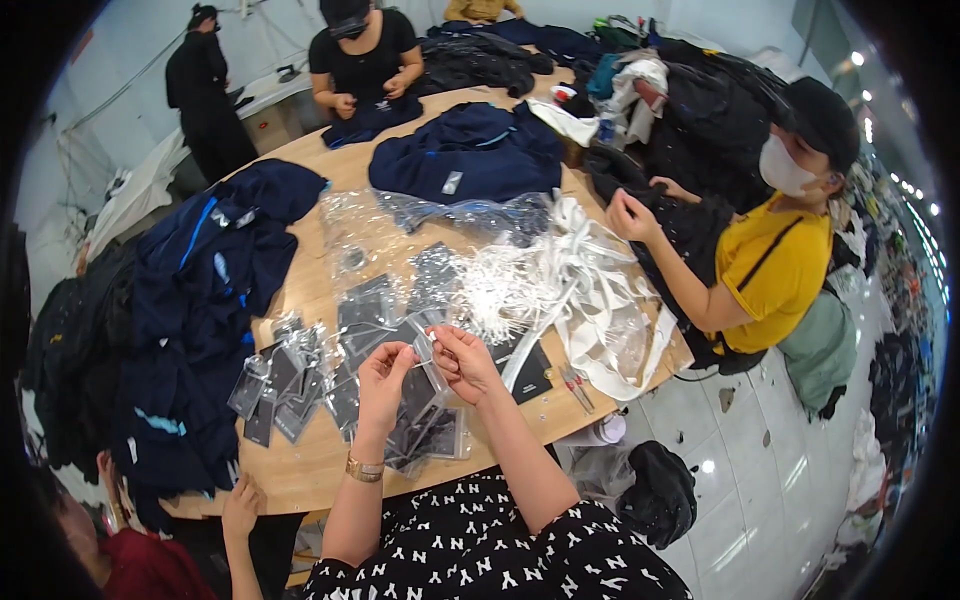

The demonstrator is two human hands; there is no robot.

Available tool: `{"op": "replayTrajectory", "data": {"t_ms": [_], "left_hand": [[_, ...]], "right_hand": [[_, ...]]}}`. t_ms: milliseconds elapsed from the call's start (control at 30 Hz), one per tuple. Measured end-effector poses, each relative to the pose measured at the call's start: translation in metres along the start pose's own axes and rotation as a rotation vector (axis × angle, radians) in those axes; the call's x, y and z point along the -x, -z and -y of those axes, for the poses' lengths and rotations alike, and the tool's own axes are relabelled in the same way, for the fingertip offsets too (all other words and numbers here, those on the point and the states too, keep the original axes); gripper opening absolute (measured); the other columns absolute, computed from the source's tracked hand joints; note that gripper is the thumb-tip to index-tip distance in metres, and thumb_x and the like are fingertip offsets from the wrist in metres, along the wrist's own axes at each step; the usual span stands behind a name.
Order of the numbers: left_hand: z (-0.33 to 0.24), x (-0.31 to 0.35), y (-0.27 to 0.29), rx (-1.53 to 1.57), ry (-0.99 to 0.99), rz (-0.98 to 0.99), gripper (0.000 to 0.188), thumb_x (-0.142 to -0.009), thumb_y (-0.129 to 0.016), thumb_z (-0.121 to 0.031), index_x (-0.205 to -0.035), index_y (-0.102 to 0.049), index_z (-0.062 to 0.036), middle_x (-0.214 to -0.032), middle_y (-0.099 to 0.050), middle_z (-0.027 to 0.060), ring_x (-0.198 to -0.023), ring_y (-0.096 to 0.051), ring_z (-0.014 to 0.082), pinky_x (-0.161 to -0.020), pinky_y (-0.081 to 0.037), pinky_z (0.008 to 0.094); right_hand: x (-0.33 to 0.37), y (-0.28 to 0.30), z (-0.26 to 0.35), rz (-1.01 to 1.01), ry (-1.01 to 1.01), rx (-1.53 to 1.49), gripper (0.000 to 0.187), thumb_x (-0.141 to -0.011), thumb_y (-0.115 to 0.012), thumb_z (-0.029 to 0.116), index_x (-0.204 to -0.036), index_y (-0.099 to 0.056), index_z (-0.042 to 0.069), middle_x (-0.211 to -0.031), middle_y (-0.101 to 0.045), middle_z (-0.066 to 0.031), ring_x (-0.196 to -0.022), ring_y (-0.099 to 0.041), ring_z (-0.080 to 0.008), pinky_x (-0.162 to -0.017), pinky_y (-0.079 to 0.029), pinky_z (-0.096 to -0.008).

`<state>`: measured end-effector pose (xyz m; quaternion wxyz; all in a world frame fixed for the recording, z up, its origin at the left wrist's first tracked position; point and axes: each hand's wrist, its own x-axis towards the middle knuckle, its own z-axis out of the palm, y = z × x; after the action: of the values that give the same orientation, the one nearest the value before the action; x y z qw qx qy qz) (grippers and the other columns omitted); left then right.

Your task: Placing small clothing labels or tags into individual plastic bags at a factory workbench.

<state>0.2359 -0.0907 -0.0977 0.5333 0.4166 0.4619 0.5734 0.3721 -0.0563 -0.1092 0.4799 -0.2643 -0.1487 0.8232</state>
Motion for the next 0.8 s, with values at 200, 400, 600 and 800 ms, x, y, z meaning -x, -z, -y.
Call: {"op": "replayTrajectory", "data": {"t_ms": [200, 400, 600, 800], "left_hand": [[0.03, -0.018, -0.03, -0.12, 0.049, 0.085, 0.015, -0.085, -0.058, -0.017, -0.087, -0.057, -0.0016, -0.079, -0.057, 0.0, -0.072, -0.053, 0.0059, -0.064, -0.043, 0.0193], [0.038, -0.026, -0.044, -0.162, 0.092, 0.137, 0.016, -0.085, -0.058, -0.018, -0.088, -0.056, -0.0026, -0.079, -0.057, -0.0009, -0.071, -0.054, 0.0066, -0.06, -0.043, 0.0198], [0.033, -0.023, -0.042, -0.128, 0.136, 0.09, 0.016, -0.085, -0.057, -0.019, -0.089, -0.056, -0.003, -0.079, -0.057, -0.0001, -0.071, -0.054, 0.0075, -0.06, -0.044, 0.0206], [0.035, -0.03, -0.039, 0.152, 0.32, 0.068, 0.015, -0.086, -0.056, -0.02, -0.091, -0.057, -0.0059, -0.079, -0.057, -0.0019, -0.071, -0.053, 0.0073, -0.061, -0.043, 0.0208]], "right_hand": [[-0.01, 0.039, 0.006, -0.395, 0.51, 0.363, 0.014, -0.085, -0.057, 0.016, -0.088, -0.06, 0.003, -0.06, -0.049, 0.0033, -0.039, -0.031, -0.0001, -0.035, -0.02, -0.0166], [-0.008, 0.049, 0.013, -0.401, 0.59, 0.309, 0.016, -0.085, -0.058, 0.018, -0.085, -0.061, 0.003, -0.062, -0.049, 0.0041, -0.043, -0.033, -0.0001, -0.038, -0.025, -0.0167], [-0.007, 0.049, 0.011, -0.391, 0.556, 0.289, 0.016, -0.085, -0.058, 0.018, -0.088, -0.061, 0.003, -0.062, -0.049, 0.0047, -0.044, -0.034, 0.0005, -0.04, -0.025, -0.0159], [-0.013, 0.056, 0.01, -0.314, 0.55, 0.372, 0.015, -0.084, -0.058, 0.017, -0.088, -0.062, 0.003, -0.065, -0.051, 0.0045, -0.047, -0.034, 0.0006, -0.042, -0.025, -0.0159]]}}
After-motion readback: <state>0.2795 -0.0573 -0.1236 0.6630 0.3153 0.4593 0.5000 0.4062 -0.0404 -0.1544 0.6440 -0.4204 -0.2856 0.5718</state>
